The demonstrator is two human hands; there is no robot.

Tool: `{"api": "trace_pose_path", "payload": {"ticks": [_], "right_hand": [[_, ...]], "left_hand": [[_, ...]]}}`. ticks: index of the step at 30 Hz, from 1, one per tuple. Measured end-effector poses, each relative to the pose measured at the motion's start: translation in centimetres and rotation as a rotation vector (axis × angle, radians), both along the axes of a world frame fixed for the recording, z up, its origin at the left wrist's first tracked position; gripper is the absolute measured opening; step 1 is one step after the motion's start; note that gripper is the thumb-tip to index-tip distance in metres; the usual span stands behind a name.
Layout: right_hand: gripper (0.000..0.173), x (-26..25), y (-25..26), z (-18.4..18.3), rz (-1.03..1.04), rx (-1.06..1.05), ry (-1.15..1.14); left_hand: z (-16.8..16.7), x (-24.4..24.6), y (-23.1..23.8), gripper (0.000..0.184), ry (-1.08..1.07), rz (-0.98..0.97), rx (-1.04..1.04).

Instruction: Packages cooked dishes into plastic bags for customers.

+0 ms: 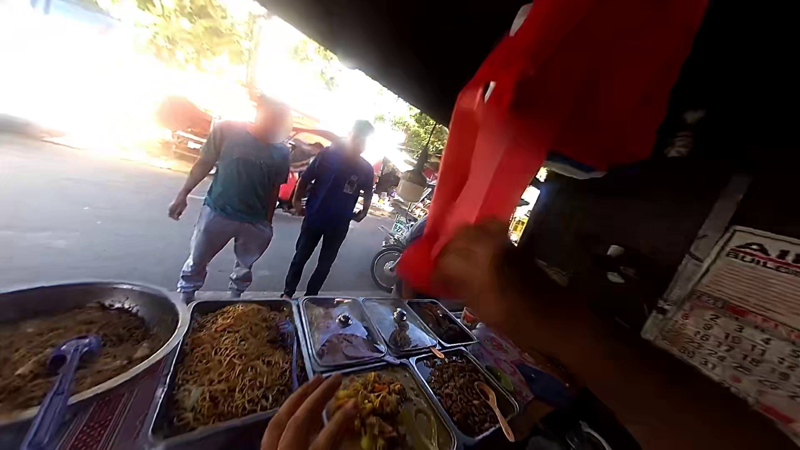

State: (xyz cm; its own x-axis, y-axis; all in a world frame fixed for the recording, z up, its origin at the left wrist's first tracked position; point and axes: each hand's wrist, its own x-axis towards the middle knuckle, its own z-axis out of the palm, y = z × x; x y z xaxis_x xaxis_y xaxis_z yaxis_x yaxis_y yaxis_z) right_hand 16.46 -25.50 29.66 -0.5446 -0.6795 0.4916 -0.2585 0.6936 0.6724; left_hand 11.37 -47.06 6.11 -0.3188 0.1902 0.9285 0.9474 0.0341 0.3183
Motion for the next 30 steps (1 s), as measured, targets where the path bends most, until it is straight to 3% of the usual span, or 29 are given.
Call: {"api": "trace_pose_path", "payload": {"ticks": [3,5,9,12,15,17,22,24,26,28,30], "right_hand": [[0.017,2.8,-3.5,-9.4,0.373,-0.199,-0.759],[0.024,4.6,-3.6,-13.3,0.533,-0.386,-1.035],[0.025,6.2,-0.3,-20.2,0.584,-0.858,-0.987],[0.024,7.8,1.2,-27.8,0.576,-1.183,-0.892],[0.021,10.6,1.3,-35.9,0.504,-1.398,-0.857],[0.019,12.4,1.1,-40.5,0.492,-1.439,-0.815],[0.02,16.5,1.6,-46.5,0.481,-1.422,-0.773],[0.022,18.1,1.9,-48.0,0.216,-1.332,-0.81],[0.037,20.2,1.1,-48.6,-0.12,-1.147,-0.857],[0.039,22.7,-0.6,-50.0,-0.079,-1.066,-0.787],[0.039,25.2,-3.1,-50.9,0.091,-1.182,-0.977]], "left_hand": [[0.5,3.3,-0.8,0.055,0.072,0.033,-0.076],[-0.8,5.4,-1.6,0.059,-0.056,-0.037,-0.16],[-6.4,8.3,-5.5,0.014,-0.477,-0.55,-0.359],[-12.5,12.2,-8.8,0.007,-0.741,-0.48,-0.317],[-18.6,17.5,-9.4,0.017,-1.075,-0.271,0.161],[-21.3,20.7,-8.4,0.021,-1.191,-0.167,0.387],[-24.3,26.5,-4.7,0.05,-1.335,0.095,0.488],[-26.3,27.6,-3.8,0.049,-1.332,0.189,0.563],[-27.6,29.2,-2.9,0.042,-1.349,0.283,0.559],[-27.8,31.5,-1.6,0.043,-1.433,0.325,0.526],[-28.6,33.4,-0.1,0.043,-1.521,0.29,0.524]]}}
